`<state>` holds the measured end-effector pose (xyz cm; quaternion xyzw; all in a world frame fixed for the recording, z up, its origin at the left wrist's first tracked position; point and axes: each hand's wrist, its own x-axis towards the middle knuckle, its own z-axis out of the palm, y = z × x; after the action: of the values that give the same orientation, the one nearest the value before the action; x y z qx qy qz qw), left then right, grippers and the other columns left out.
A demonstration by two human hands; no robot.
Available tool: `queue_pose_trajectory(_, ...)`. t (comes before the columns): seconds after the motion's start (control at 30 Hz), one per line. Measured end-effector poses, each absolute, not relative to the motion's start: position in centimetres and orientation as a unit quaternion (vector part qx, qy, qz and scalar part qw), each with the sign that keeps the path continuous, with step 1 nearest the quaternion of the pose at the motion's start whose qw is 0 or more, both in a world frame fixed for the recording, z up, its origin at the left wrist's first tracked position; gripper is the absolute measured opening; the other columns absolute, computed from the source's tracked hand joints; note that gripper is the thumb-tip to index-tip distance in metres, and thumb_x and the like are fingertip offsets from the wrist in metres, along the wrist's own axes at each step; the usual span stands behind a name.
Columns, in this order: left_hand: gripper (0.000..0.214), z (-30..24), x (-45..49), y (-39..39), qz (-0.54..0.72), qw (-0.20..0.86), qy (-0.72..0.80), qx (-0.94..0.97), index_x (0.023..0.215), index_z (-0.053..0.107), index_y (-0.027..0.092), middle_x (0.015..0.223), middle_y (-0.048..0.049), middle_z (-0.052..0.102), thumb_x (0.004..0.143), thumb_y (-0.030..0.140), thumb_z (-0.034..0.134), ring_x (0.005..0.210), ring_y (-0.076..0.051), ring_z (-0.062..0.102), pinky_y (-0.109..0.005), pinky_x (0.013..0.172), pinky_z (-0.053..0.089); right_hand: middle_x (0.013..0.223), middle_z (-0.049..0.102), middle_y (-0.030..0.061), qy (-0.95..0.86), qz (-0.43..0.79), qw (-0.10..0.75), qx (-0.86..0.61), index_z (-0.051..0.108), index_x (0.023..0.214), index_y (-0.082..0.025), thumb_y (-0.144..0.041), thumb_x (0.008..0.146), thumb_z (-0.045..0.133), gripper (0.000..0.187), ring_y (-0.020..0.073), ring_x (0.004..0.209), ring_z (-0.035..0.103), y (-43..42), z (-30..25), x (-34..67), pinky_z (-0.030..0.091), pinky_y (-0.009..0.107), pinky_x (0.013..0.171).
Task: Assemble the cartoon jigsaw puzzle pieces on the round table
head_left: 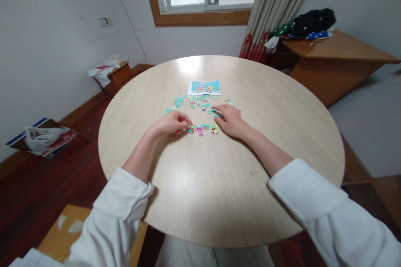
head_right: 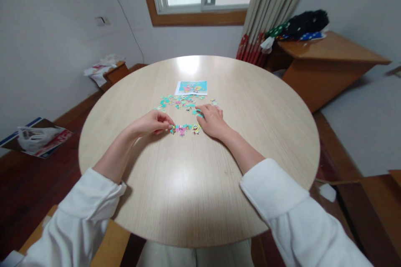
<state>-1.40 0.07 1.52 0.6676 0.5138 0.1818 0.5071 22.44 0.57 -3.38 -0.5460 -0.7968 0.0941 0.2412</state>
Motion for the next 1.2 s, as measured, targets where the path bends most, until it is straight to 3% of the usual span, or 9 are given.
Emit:
queue_pose_trajectory(0.63,0.006,1.49,-1.39,0.1,0.152,0.542,0.497,0.661,0.069,0.065,0.011,0.047,0.0037,0.055,0.069,0.006,0.067,0.038,-0.003,0.039,-0.018,0.04,0.028,0.129,0.058,0.0157,-0.798,0.079,0.214,-0.558,0.056,0.129,-0.02,-0.028,0.09,0.045,0.041,0.0317,0.12,0.05,0.46,-3.18,22.36,0.037,0.049,0.096)
queue_pose_trajectory(0.9,0.009,1.24,-1.71,0.2,0.154,0.55,0.466,0.675,0.069,0.061,0.013,0.048,0.0033,0.057,0.068,0.008,0.069,0.039,-0.004,0.041,-0.017,0.041,0.029,0.126,0.06,0.015,-0.797,0.092,0.248,-0.542,0.059,0.126,-0.023,-0.029,0.089,0.045,0.04,0.0323,0.117,0.051,0.76,-3.74,22.63,0.036,0.051,0.095)
queue_pose_trajectory(1.2,0.005,1.72,-1.52,0.03,0.13,0.563,0.456,0.677,0.069,0.067,0.012,0.046,0.004,0.054,0.069,0.007,0.067,0.039,-0.003,0.039,-0.017,0.041,0.029,0.127,0.059,0.0155,-0.796,0.092,0.242,-0.547,0.058,0.127,-0.022,-0.028,0.089,0.046,0.04,0.0328,0.117,0.05,0.55,-3.47,22.53,0.036,0.051,0.095)
